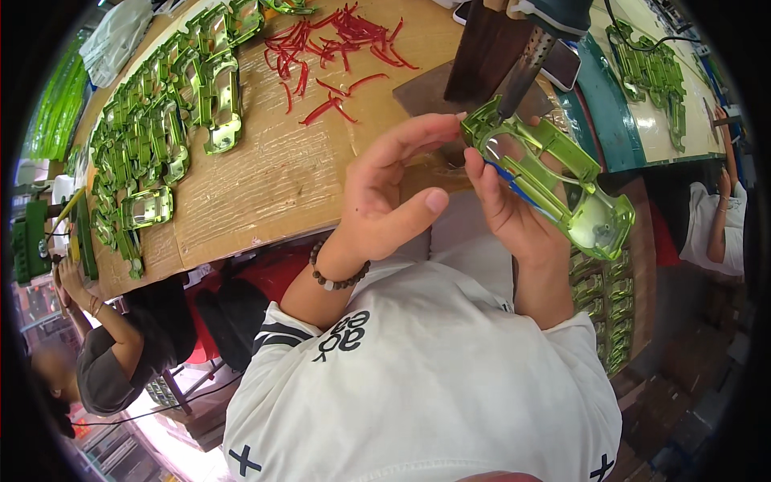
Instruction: The person assembles green translucent plastic frames by hand, inserting small red plastic strips into the slots of the frames. The person handles the frames one by one, picking them up from a pile on the table, inserting the red pieces, and placing the finished units back on the table.
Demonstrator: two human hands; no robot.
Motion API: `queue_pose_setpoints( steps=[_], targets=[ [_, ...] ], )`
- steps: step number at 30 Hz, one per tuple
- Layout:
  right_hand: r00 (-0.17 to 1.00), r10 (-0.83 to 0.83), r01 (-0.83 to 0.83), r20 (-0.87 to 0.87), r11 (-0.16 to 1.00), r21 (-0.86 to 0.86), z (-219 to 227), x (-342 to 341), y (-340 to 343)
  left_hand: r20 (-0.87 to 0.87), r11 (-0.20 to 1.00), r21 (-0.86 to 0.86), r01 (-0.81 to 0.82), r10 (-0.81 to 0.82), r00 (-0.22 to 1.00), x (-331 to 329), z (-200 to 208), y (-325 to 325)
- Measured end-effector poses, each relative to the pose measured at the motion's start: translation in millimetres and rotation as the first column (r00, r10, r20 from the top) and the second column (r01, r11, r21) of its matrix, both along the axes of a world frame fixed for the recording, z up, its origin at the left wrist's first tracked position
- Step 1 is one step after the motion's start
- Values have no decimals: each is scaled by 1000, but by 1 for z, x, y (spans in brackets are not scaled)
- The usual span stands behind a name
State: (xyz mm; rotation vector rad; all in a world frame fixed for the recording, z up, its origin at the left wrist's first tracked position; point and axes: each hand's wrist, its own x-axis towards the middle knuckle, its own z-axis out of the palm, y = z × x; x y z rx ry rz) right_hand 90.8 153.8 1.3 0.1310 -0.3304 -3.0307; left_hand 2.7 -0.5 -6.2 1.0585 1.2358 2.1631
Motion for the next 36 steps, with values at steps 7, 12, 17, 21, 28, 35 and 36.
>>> queue_pose_setpoints(
  steps=[7,12,17,21,28,35,36],
  targets=[
    [996,53,-55,-71,998,-32,-3,-1,3,-46,999,39,20,-18,999,-2,0,0],
    [978,151,-166,-146,981,-100,-6,-5,6,-41,998,54,-10,12,999,-1,0,0],
    [982,160,-171,-101,979,-112,-3,-9,7,-39,998,58,-26,29,999,-2,-2,-1],
    [986,129,-139,-104,986,-97,-6,-6,6,-13,997,74,5,-4,1000,-1,0,0],
    [973,163,-184,-161,976,-120,-9,-7,9,-34,996,88,31,-28,999,-1,1,0],
    [953,221,-258,-206,951,-171,-15,-5,13,5,997,29,67,-68,998,-1,0,-4],
    [956,213,-249,-203,954,-168,-15,-5,13,4,997,29,68,-69,998,-1,0,-4]
  ],
)
